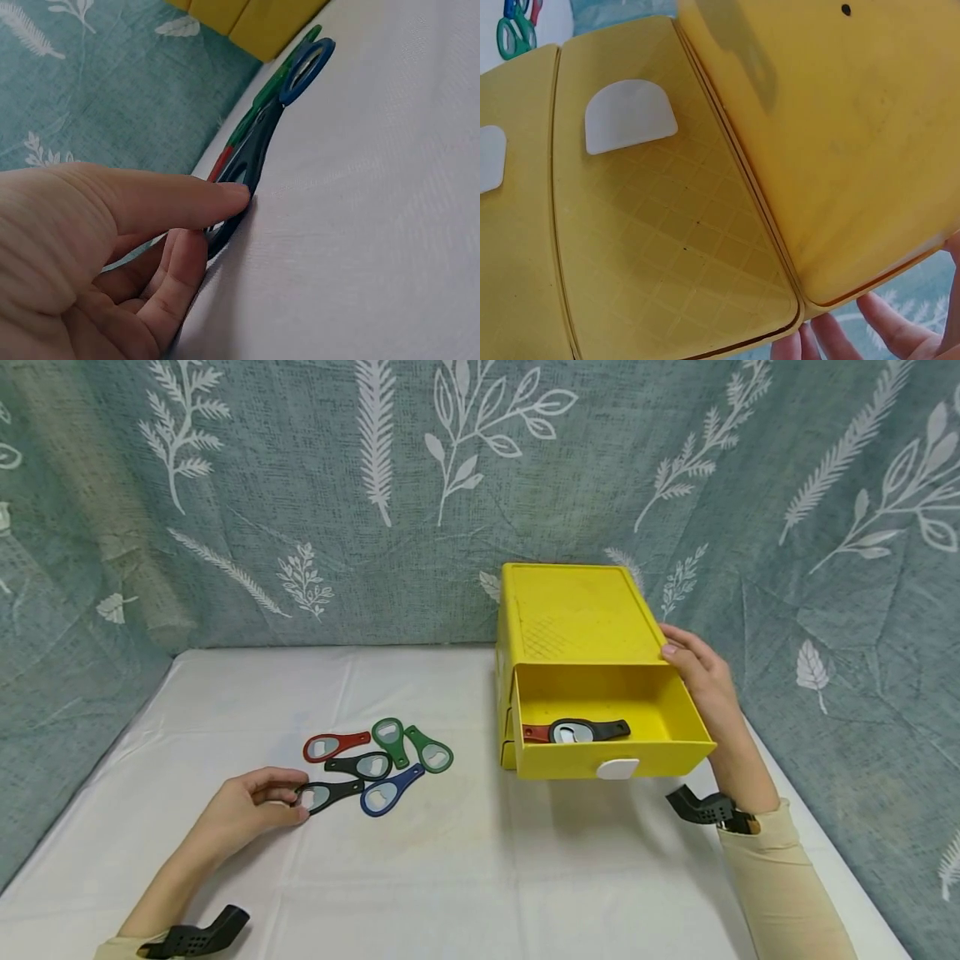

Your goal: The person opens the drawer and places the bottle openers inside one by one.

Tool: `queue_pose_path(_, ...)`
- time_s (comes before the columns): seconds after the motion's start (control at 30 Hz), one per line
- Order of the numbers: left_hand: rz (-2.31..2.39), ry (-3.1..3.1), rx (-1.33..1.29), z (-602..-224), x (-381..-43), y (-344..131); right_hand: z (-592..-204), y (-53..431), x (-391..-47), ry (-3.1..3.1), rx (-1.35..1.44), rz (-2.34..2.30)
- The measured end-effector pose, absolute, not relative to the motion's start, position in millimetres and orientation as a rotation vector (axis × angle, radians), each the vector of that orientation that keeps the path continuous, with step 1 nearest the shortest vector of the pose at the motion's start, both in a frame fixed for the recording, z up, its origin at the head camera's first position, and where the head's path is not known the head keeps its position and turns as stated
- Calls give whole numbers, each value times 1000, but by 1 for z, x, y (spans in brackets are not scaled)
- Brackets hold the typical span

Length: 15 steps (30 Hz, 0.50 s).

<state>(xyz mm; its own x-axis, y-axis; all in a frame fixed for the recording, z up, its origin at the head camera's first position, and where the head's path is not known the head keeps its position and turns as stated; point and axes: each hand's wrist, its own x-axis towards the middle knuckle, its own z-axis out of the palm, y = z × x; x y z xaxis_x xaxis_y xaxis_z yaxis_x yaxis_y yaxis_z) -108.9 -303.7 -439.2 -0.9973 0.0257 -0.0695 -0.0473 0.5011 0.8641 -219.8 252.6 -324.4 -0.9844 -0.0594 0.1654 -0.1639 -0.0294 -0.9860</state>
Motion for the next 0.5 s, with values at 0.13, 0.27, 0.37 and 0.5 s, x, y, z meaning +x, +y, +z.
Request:
queue_pose_path(0.13,1460,2694,-30,-437,-109,-301,-324,252,-219,-2133,236,2201)
queue_pose_path(0.27,1403,2743,-28,-437,-108,-298,-324,252,-218,-2126,233,2213)
queue_pose_path(0.37,1403,2741,33,-436,-107,-297,-324,251,-218,-2120,236,2220)
queue_pose_path(0.5,1395,2741,132,-434,-105,-296,-324,251,-218,-2124,238,2212)
